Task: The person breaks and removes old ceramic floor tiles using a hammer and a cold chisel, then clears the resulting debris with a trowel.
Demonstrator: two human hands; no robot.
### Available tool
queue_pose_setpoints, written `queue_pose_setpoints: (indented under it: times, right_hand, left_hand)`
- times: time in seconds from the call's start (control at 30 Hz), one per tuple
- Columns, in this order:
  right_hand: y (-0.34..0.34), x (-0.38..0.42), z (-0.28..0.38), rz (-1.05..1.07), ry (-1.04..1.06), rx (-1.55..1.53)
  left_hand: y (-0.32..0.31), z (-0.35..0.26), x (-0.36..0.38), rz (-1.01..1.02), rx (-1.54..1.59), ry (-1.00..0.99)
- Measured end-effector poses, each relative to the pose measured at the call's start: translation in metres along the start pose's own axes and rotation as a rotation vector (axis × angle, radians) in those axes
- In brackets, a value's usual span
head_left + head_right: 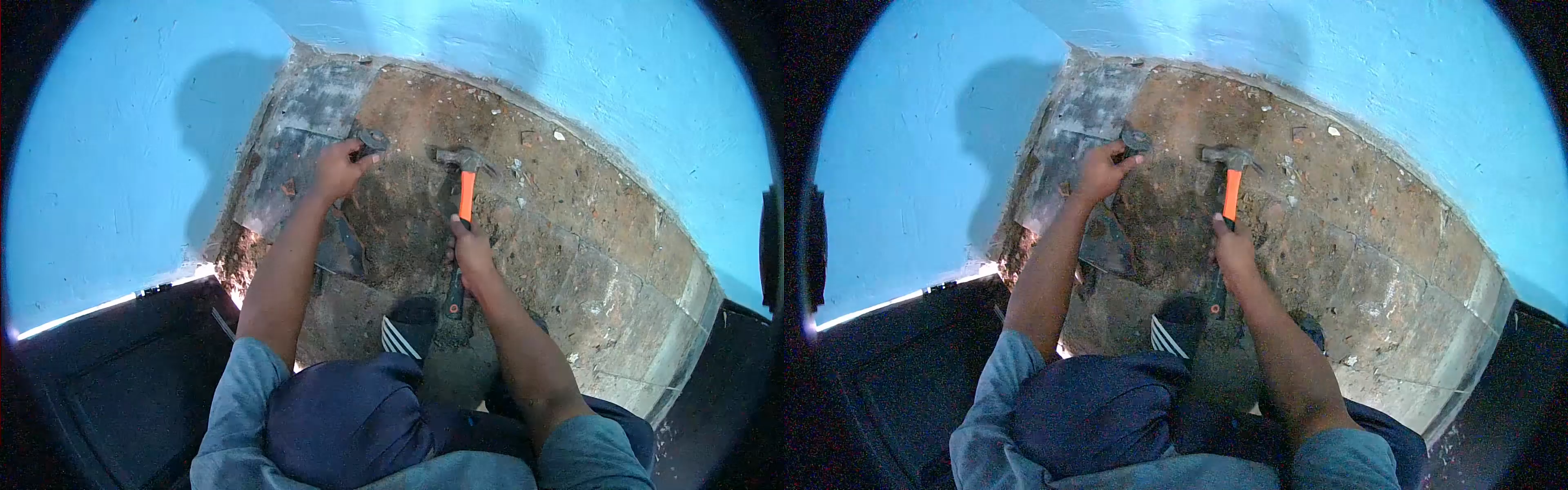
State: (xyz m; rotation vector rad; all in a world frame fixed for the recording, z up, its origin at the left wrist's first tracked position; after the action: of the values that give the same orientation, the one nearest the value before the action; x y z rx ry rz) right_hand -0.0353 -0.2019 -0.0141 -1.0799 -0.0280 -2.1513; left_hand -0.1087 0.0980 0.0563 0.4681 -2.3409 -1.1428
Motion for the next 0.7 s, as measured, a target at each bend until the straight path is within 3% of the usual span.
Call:
queue_pose_setpoints:
  times: [0.1,0.2,0.27,0.33,0.43,0.53,0.6,0.67,0.7]
  right_hand:
    - [0.021,-0.005,0.025,-0.184,0.205,0.328]
    - [0.038,0.007,0.094,-0.277,0.44,0.571]
    - [0.025,0.044,0.167,-0.236,0.505,0.324]
    - [0.021,0.069,0.221,-0.294,0.702,0.343]
    - [0.02,0.087,0.26,-0.265,0.916,0.166]
    - [0.012,0.074,0.245,-0.366,0.832,0.271]
    - [-0.007,0.051,0.202,-0.54,0.604,0.854]
    - [-0.027,0.017,0.158,0.083,0.305,1.231]
    - [-0.019,0.005,0.138,0.087,0.272,1.198]
  left_hand:
    - [-0.003,0.001,-0.002,0.009,0.051,-0.022]
    - [-0.001,0.002,-0.002,0.024,0.034,-0.008]
    - [-0.001,0.003,0.0,0.029,0.029,0.0]
    - [-0.002,0.003,0.0,0.01,0.066,-0.02]
    - [-0.002,-0.001,0.0,0.073,0.041,-0.039]
    - [-0.007,0.002,0.001,0.003,0.056,-0.125]
    - [-0.006,0.0,0.004,0.011,0.063,-0.095]
    - [-0.002,-0.003,0.006,0.008,0.06,-0.066]
    - [0.001,-0.002,0.007,0.004,0.052,-0.053]
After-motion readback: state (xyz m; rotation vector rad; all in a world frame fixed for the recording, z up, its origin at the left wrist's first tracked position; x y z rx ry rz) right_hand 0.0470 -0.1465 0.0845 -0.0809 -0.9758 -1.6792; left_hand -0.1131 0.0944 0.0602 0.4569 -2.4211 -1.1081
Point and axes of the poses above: each hand's wrist, its own x-axis away from the middle knuckle, its own y-axis out of the back of the hand, z = x × y, the point moved 5 cm from there along -x, towards the middle knuckle, and after that the axes turned 12 degrees about z, right-handed, at the moved point
